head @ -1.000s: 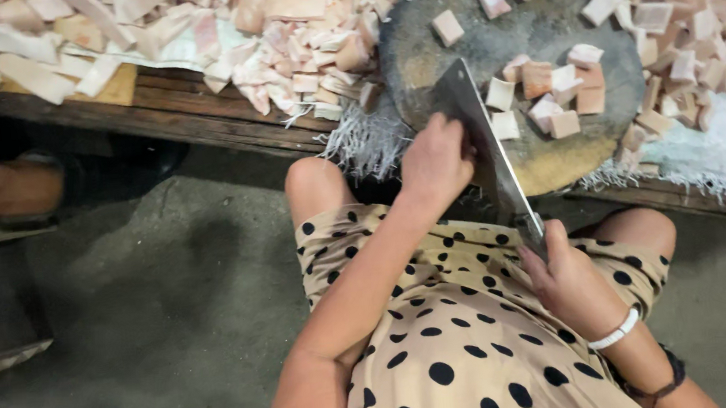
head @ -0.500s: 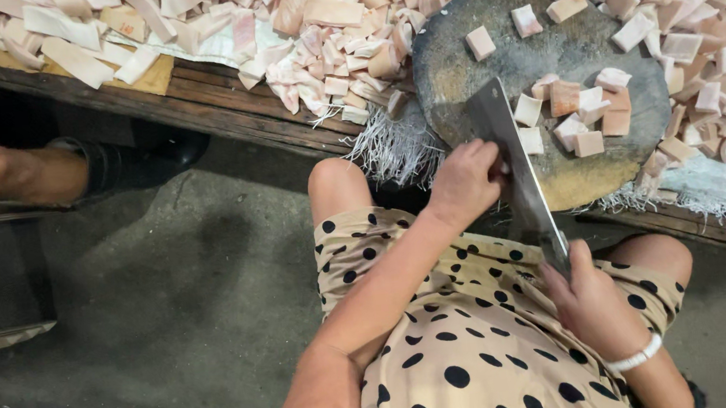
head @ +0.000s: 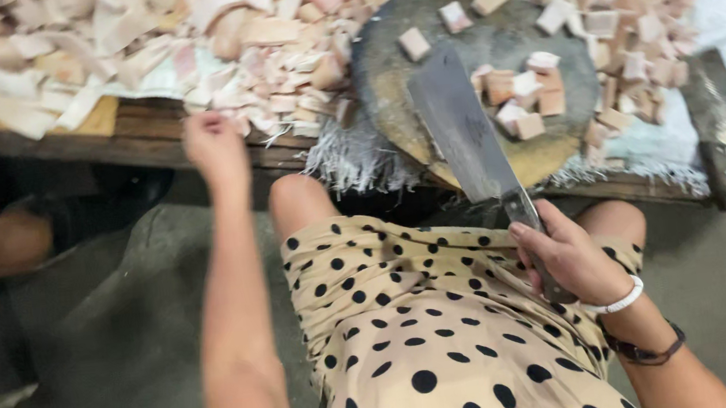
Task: The person cuts slabs of animal fat into small cubes using a large cleaver on a wooden cutting board.
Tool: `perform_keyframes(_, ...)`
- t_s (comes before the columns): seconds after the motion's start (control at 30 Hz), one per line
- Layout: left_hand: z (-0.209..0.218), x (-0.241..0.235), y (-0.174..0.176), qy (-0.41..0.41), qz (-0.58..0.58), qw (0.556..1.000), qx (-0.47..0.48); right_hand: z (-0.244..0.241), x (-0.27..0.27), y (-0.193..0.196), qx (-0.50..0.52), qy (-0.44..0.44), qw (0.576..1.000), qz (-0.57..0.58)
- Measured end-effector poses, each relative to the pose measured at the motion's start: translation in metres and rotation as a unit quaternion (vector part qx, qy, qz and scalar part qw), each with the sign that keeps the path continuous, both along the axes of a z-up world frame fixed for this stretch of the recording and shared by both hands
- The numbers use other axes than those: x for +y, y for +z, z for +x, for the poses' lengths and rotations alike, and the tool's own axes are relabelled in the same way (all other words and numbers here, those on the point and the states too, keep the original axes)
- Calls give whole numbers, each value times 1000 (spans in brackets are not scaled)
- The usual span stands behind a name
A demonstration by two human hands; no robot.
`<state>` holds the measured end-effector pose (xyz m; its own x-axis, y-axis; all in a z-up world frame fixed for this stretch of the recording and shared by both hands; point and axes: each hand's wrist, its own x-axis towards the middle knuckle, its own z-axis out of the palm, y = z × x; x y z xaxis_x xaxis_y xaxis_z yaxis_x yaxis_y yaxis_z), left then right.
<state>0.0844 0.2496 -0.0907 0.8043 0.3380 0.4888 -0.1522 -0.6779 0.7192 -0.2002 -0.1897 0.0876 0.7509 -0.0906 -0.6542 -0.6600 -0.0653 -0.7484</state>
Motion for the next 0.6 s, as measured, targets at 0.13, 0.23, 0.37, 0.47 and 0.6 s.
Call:
perform_keyframes(0.13,19,44,-25,-36,97,993,48,-15,-14,12,-68,-35,997,21)
perform_keyframes(0.23,-3,1,2,-38,151,988,13,-32,-27,22,-138,-39,987,-69)
perform_keyframes(0.37,-75,-150,61,-165,-77,965,188,-50,-42,24,-54,-7,977,-207)
perform_keyframes(0.47,-133,-232,110,-247,69,955,147,-58,-46,24,-25,-6,971,-237)
perform_keyframes(0.6,-130,-283,125,-273,192,925,181,-69,-49,21,-32,-74,976,-202)
